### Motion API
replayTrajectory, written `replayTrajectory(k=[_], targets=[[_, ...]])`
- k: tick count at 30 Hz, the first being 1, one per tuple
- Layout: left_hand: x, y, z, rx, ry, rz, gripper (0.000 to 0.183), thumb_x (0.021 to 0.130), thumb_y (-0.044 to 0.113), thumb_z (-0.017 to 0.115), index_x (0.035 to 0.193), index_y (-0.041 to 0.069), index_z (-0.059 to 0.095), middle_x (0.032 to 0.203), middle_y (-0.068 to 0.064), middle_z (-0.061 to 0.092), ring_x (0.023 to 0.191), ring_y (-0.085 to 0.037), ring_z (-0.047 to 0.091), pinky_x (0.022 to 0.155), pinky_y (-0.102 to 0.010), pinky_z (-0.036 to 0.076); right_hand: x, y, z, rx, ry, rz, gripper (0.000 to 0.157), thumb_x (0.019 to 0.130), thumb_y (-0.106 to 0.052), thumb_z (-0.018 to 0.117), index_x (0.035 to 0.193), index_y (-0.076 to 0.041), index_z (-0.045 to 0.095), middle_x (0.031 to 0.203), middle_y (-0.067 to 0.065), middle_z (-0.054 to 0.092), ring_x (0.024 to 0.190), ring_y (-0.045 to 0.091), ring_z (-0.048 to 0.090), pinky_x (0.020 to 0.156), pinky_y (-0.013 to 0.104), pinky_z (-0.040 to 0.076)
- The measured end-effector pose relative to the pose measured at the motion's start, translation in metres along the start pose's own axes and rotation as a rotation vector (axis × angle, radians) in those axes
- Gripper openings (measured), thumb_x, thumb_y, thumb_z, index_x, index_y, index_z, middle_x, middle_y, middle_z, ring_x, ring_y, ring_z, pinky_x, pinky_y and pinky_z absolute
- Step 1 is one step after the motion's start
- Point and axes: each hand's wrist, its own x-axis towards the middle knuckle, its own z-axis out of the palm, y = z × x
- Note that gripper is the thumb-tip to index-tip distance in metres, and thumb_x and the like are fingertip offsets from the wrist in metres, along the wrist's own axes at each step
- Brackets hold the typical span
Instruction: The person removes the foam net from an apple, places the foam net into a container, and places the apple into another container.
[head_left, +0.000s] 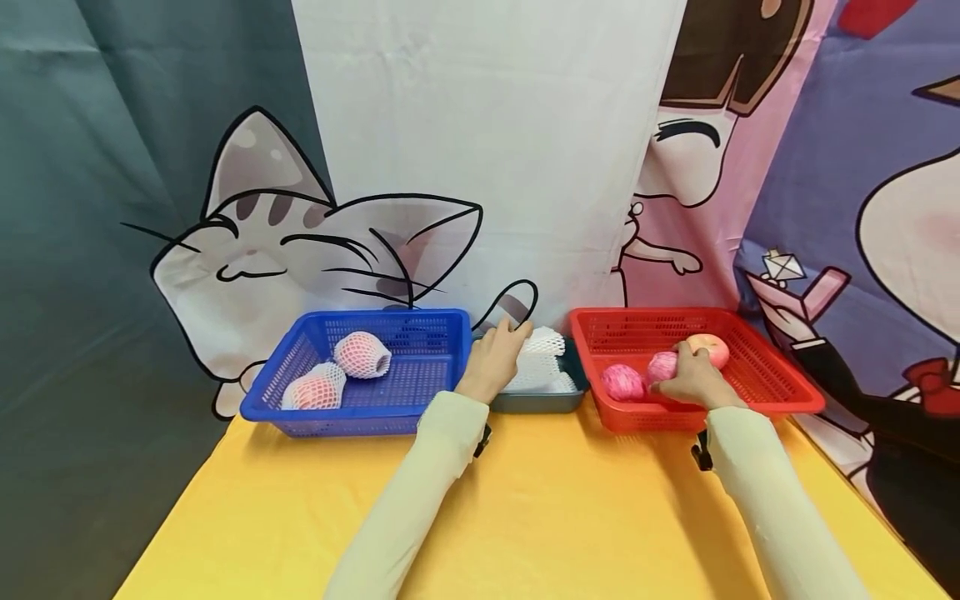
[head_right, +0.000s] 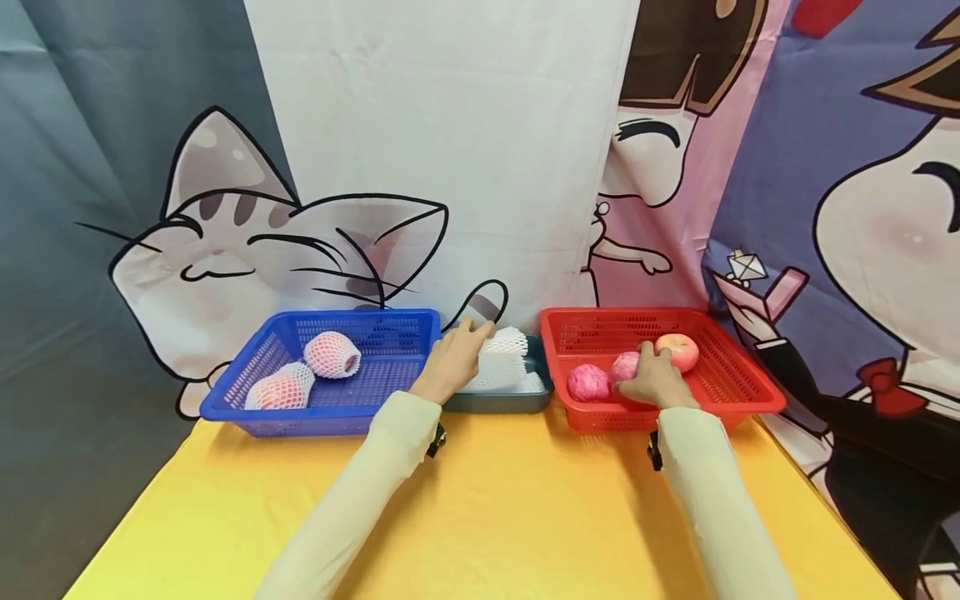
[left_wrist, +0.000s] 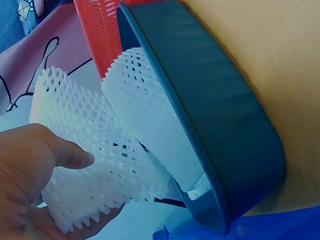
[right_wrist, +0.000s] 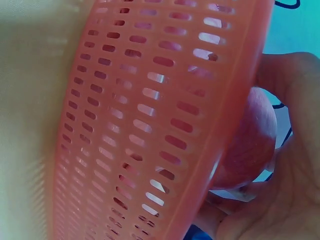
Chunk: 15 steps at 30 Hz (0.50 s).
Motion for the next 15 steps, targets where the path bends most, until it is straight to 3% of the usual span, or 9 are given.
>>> replayTrajectory(k=[8,15], targets=[[0.008,0.0,-0.001,0.047,-0.152,-0.004,0.044,0.093,0.005,0.065,0.132,0.023,0.053,0.122,-0.011,0.063,0.098,-0.033,0.068,0.069,-0.046,0.059,0.016,0.0,-0.007,-0.012,-0.085,0.024,0.09,0.082,-0.036,0.072,0.136,0.016,0.023,0.127,0.047,0.033,0.11,0.055,0.048,0.094,0.071,0.044],[0.011,-0.001,0.005,0.086,-0.224,-0.037,0.037,0.097,0.005,0.059,0.13,0.022,0.061,0.128,-0.013,0.062,0.111,-0.032,0.063,0.081,-0.048,0.059,0.023,-0.003,-0.011,-0.037,-0.163,0.041,0.092,0.083,-0.037,0.07,0.135,0.02,0.021,0.133,0.048,0.033,0.122,0.06,0.036,0.099,0.07,0.04]])
